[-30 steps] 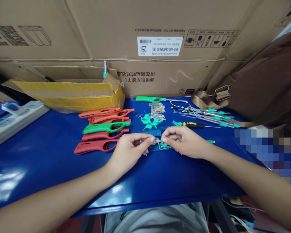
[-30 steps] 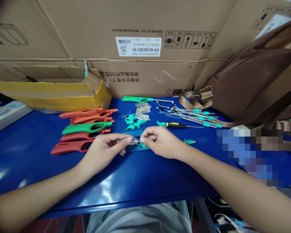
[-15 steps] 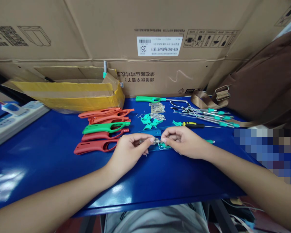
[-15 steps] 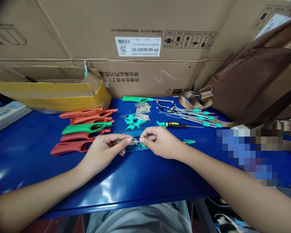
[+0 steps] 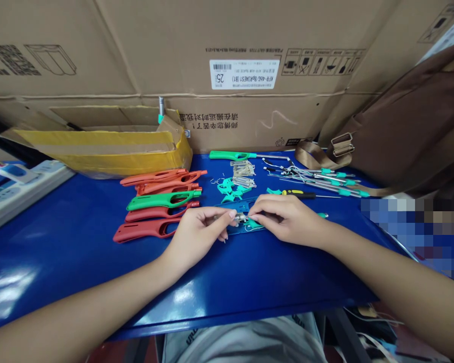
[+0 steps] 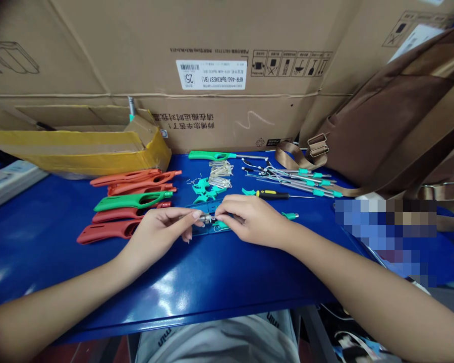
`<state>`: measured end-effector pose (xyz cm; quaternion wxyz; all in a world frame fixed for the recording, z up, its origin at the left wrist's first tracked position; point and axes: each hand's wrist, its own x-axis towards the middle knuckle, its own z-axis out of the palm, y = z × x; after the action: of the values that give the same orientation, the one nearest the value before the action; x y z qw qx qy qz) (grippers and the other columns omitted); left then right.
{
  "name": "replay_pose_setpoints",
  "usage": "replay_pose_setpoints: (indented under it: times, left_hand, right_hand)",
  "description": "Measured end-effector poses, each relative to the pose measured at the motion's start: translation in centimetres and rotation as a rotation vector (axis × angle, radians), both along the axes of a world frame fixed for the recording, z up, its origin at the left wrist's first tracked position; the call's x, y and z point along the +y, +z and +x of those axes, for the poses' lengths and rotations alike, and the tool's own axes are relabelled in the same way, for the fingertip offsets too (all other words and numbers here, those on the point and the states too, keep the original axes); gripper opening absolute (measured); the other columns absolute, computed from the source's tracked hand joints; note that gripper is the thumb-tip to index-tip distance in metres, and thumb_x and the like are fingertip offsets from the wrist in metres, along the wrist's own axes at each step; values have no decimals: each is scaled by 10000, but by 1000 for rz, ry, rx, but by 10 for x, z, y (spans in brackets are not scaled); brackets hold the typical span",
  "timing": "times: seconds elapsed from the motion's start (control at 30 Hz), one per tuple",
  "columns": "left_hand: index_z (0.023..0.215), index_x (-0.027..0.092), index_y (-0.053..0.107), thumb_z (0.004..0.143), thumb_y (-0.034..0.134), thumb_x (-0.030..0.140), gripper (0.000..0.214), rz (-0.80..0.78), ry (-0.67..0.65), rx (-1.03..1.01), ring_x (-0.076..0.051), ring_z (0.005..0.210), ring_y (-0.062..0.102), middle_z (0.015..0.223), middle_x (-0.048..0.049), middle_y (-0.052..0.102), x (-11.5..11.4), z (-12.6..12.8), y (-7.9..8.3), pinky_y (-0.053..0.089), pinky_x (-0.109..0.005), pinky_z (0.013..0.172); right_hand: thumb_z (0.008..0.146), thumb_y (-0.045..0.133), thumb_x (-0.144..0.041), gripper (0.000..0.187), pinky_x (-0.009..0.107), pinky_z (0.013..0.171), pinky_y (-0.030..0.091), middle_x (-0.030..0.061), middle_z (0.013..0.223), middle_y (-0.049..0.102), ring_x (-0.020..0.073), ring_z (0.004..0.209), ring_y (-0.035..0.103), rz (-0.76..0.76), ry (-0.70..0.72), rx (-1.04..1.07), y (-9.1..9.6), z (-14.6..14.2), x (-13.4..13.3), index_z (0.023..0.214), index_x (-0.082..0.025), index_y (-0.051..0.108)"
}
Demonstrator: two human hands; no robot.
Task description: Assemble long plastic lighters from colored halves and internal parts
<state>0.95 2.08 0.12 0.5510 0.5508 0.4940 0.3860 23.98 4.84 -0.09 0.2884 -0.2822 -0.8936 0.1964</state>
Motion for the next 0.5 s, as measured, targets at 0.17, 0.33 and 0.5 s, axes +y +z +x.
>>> replay_pose_setpoints:
  times: [0.17,0.33,0.5]
  left_hand:
    - [836,159,805,805,755,405,254,-1,-10,-11,-82,491,540,627,-4,712,0,0,-2,490,-183,514]
    - [873,157,804,822,745,434,288,8,-19,11,-90,497,547,701,-30,748,0,-1,-4,493,-199,509]
    - [845,156,796,843,727,441,294,25,-27,32,-83,499,543,709,-27,744,-1,-2,-5,487,-190,509]
  right_hand:
    - [1006,531,-166,144,282,741,508,62,920,714,164,824,655,17,21,-15,-1,-1,-1,984,-181,673]
    - [1012,502,-164,165,289,744,516,69,931,717,170,834,662,48,16,-47,-1,-2,-2,982,-185,663]
    - [1025,482,-179,183,284,739,517,80,972,730,174,848,674,121,11,-100,-1,-1,-3,995,-180,662]
